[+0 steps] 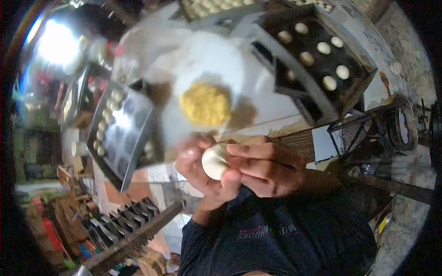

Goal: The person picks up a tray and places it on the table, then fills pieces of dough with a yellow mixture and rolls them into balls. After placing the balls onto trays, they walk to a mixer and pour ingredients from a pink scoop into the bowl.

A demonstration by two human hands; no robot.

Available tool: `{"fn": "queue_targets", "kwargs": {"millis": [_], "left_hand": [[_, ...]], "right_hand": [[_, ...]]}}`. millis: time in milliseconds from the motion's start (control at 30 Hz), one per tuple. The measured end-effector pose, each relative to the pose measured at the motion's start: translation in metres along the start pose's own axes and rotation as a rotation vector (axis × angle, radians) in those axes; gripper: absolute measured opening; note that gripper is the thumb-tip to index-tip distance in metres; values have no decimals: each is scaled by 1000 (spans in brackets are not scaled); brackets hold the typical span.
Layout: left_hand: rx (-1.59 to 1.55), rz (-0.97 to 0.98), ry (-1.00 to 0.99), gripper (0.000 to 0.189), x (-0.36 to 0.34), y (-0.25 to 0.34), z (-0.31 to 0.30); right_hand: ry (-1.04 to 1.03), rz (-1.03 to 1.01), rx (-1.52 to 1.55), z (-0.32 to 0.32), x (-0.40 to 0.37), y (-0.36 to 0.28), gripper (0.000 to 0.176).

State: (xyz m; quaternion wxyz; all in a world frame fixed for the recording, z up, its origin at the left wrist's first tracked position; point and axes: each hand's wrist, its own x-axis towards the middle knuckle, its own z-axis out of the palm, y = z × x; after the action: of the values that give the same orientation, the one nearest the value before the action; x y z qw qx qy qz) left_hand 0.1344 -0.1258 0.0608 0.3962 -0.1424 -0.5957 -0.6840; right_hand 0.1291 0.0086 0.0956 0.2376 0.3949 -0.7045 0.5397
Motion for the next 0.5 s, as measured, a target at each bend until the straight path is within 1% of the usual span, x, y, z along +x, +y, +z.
{"fn": "queue_targets", "kwargs": {"millis": [67,100,133,200,233,267,300,333,400,433,467,500], "left_hand": [[-277,-408,-195,86,20,10,52],[-323,-223,-298,95,20,-27,76],[-383,-293,-343,74,32,-25,106],[-332,32,-629,50,44,-69,140],[-298,0,-519,39,41,-75,161],[-257,-69,-462,35,39,-81,174],[-66,-245,-562,33,42,-83,178],[126,-414,-658,32,45,-85,183],[363,-578,-893,22,37,-100,210],[388,208,-789,12,1,-140,204],[356,188,-821,12,-8,-137,219],[262,-113,-987,16,-15,-131,234]], "right_hand": [[2,-78,137,-49,0,27,24],[28,15,201,-72,0,37,22],[42,15,188,-89,-3,49,22],[-32,303,169,-117,-14,69,20],[-26,311,169,-136,-16,74,20],[-67,335,-26,-156,-15,79,20],[-106,359,-219,-173,-12,83,21],[-98,360,-221,-186,-9,84,21],[82,380,-441,-213,-8,77,24],[30,306,-433,-220,-3,77,29],[44,347,-453,-219,-6,82,29],[-48,280,-510,-215,-13,91,31]]}}
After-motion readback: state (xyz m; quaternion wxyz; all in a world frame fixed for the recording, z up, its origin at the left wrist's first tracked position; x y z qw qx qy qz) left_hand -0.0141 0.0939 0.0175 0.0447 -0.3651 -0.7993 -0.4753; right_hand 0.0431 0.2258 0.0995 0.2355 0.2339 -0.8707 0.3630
